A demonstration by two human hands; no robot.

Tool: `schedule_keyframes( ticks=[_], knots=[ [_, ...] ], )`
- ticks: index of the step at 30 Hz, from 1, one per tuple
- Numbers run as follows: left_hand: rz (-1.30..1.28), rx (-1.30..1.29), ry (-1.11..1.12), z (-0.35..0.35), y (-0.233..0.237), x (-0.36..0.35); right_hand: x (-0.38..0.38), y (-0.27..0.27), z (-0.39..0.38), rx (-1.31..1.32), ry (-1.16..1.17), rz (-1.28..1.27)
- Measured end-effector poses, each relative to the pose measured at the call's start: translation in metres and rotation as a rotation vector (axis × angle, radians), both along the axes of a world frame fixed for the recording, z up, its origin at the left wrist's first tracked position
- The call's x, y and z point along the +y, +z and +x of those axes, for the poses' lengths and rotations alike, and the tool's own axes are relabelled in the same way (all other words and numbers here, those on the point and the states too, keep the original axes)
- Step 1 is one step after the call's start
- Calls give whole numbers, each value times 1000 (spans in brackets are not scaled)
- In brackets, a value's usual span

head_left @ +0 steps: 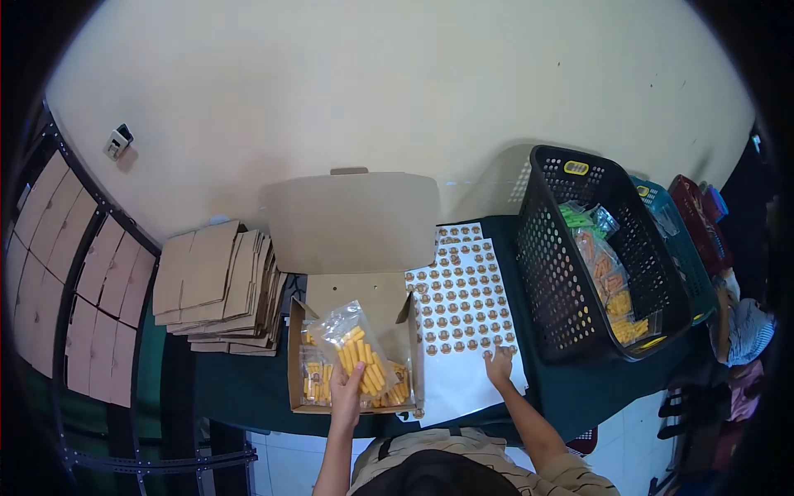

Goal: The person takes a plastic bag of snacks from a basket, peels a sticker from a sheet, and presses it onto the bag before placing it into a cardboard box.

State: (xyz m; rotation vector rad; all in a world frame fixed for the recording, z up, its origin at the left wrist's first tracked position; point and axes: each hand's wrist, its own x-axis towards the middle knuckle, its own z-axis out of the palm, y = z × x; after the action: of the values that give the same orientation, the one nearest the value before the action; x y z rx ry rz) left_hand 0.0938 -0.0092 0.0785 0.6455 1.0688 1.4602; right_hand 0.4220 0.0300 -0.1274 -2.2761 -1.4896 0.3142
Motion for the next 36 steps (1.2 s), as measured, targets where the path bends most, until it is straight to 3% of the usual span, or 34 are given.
schedule_keyframes(
  ticks=[4,9,14,15,16,17,18,20,22,25,29,32,34,36],
  knots=[
    [-9,-26,1,-14,0,-7,-15,-6,-8,-110,138,54],
    [-31,-46,-62,-30,0,-8,-4,-19,-6,-91,9,101],
    [-2,3,-86,-36,8,-11,-2,-20,0,-123,21,202],
    [-6,2,-83,-37,9,-11,1,-19,0,91,-71,122],
    [-8,3,-79,-38,10,-11,7,-8,-6,305,-161,42],
    [-4,4,-78,-40,10,-10,10,5,-9,719,-286,45],
    [-15,3,-111,-42,9,-10,11,30,-20,719,-281,48],
    [-26,5,-132,-45,8,-10,9,82,-46,913,-17,59],
    [-34,72,-205,-44,10,-8,-1,167,-90,1247,48,38],
    [0,36,-262,-38,21,-8,-17,233,-145,1295,385,198],
    [40,29,-361,-34,31,-9,-31,271,-189,1390,520,167],
    [49,-9,-392,-35,40,-13,-32,275,-202,1309,573,211],
    [27,9,-398,-38,41,-15,-33,282,-206,1021,643,249],
    [2,31,-381,-41,36,-14,-33,283,-210,992,624,252]
  ],
)
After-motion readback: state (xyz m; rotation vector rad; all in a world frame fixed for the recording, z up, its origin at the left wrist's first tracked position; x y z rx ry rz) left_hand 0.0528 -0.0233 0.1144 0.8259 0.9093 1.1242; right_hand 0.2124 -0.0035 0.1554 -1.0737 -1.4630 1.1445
